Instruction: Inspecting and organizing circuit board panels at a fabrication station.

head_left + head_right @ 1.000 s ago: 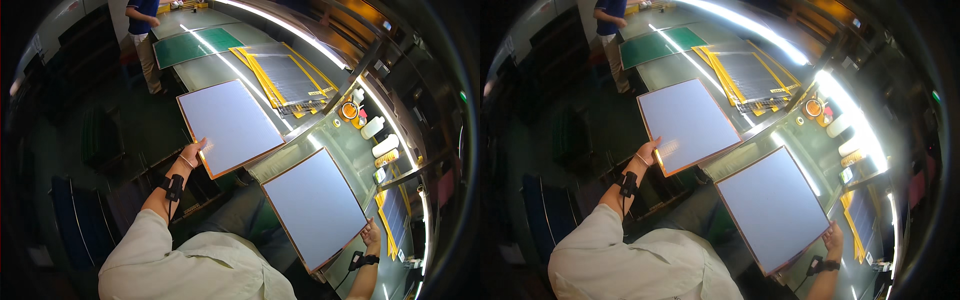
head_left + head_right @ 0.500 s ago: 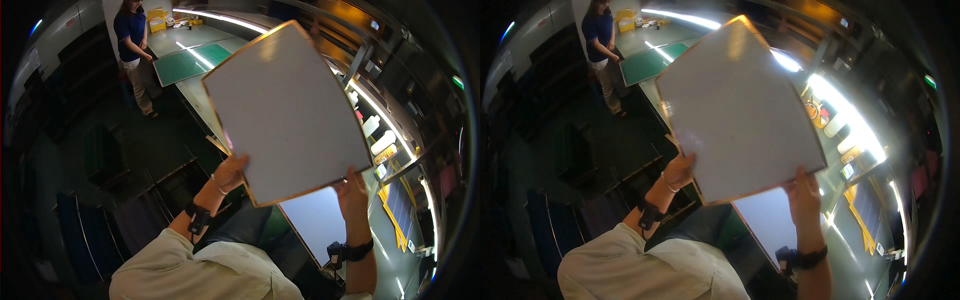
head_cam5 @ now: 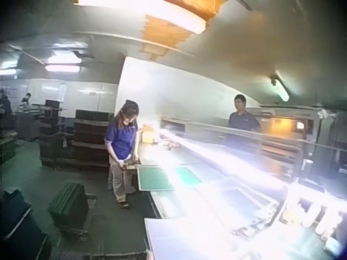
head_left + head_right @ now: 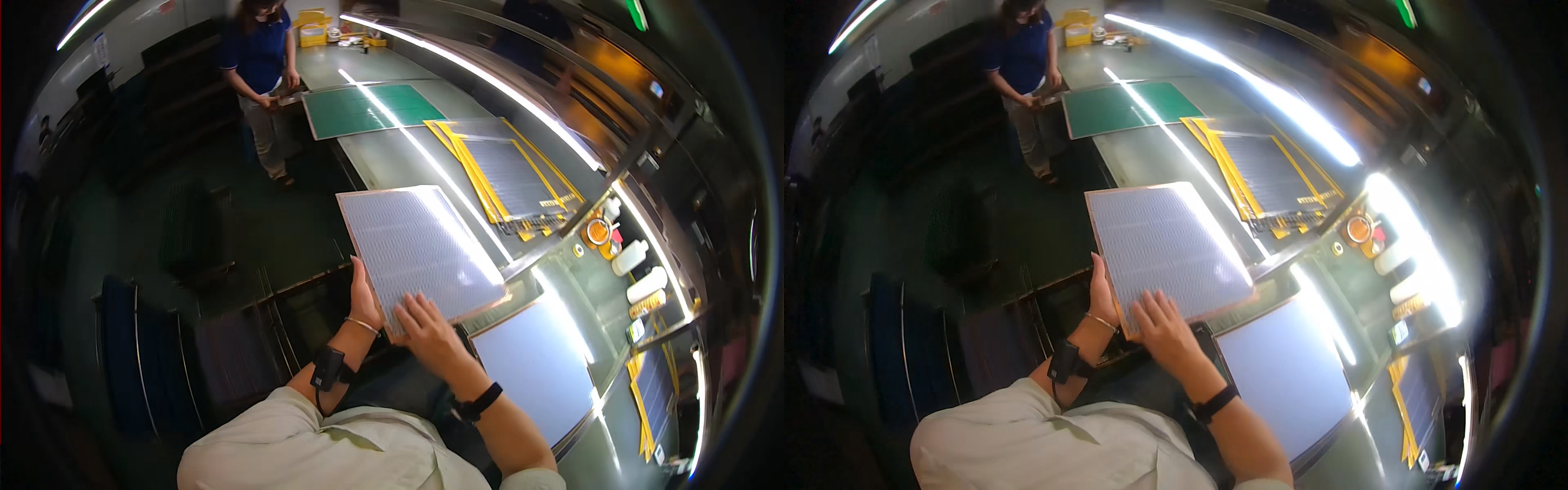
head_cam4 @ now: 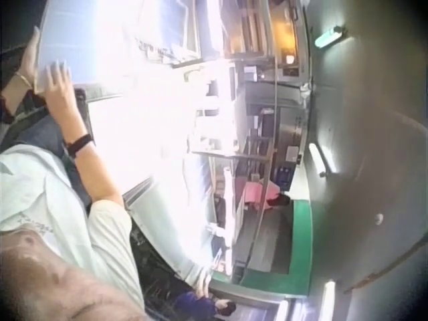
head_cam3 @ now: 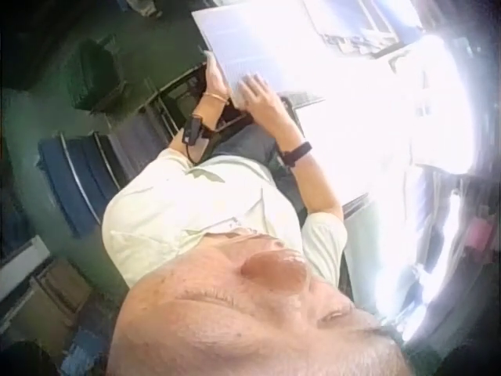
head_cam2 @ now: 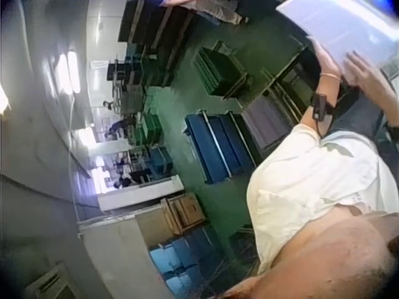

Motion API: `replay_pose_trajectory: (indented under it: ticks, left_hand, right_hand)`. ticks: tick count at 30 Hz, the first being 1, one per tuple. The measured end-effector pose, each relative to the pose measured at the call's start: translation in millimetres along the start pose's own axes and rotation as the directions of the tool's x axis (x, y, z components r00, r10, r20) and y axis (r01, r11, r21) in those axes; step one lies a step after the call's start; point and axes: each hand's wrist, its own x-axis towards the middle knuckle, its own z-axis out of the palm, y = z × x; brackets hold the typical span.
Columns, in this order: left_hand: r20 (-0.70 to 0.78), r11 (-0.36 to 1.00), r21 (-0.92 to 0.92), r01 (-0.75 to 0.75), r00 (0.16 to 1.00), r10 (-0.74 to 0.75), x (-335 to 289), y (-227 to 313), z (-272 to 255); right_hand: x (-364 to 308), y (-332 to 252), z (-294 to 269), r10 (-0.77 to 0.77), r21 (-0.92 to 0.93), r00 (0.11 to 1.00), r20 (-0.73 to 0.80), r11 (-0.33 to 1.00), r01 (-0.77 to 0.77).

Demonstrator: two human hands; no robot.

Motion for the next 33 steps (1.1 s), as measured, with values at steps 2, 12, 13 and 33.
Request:
replay_pose_trajectory:
  ticks: [2,12,13,33]
  left_hand:
    - [-0.044,1.000,-0.010,0.004,0.999,-0.004,-7.9,3.3,-12.2]
    - [-0.167,0.993,-0.070,0.095,0.980,-0.106,-4.1,1.3,-32.2]
    - [-0.173,0.993,-0.072,0.089,0.980,-0.100,-4.7,2.7,-29.9]
    - [-0.385,0.851,0.500,-0.162,0.839,0.386,-79.8,111.6,-21.3]
  right_hand:
    - [-0.5,-9.3,-1.7,-0.132,0.021,0.988,0.083,0.991,0.131]
    - [4.1,-8.1,13.8,-0.108,0.108,0.992,0.066,0.989,0.101]
    - [3.1,-13.3,15.1,0.072,0.204,0.996,0.057,0.975,-0.082]
    - [47.0,66.1,-180.8,0.684,0.487,0.629,-0.370,0.719,-0.495]
